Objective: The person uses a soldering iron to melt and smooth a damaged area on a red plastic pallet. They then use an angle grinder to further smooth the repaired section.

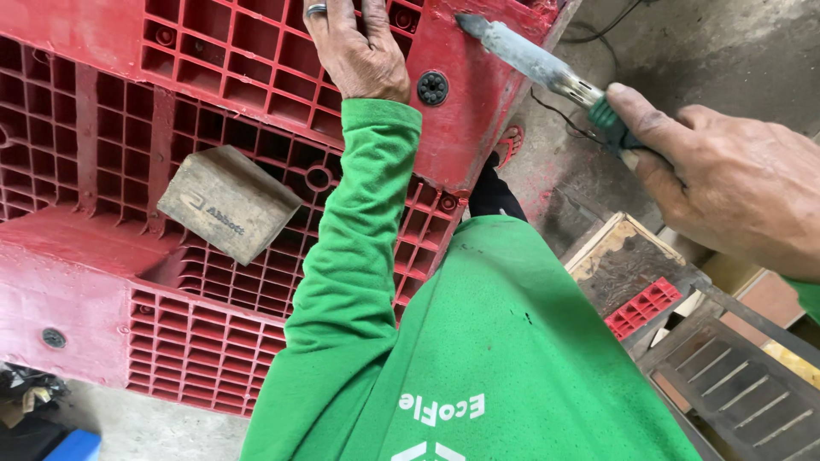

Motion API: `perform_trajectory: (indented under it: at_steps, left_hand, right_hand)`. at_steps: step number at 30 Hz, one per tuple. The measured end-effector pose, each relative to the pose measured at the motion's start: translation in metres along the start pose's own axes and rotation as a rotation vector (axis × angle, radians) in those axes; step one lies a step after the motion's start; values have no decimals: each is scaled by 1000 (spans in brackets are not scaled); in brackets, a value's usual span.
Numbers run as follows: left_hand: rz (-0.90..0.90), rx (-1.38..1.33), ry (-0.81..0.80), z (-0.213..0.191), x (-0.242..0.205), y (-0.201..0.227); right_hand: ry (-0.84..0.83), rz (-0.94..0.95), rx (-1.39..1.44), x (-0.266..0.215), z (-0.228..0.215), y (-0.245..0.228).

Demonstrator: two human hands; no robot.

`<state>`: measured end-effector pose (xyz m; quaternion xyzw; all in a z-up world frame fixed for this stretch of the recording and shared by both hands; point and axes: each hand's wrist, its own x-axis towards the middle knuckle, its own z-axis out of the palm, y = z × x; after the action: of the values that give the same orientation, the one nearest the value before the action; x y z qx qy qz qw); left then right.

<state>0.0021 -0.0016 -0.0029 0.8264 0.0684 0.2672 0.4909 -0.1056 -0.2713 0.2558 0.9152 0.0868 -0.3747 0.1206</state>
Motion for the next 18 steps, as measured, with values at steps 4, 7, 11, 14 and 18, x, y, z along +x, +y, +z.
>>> perform_trajectory:
  at_steps: [4,7,11,14,18]
  left_hand:
    - [-31,-6,-20,-1,-2,-1]
    - [-4,32,-12,-1,0,6]
    - [58,28,-8,-10,4,29]
    - [208,27,-109,-31,-11,67]
    - [-44,-278,-477,-71,-94,129]
  right_hand:
    - [-65,100,17,-18,22,13]
    - [-35,75,184,-37,35,25]
    - [137,4,332,-63,56,15]
    - [228,-25,558,-75,68,0]
    - [464,-137,781,-76,76,-12]
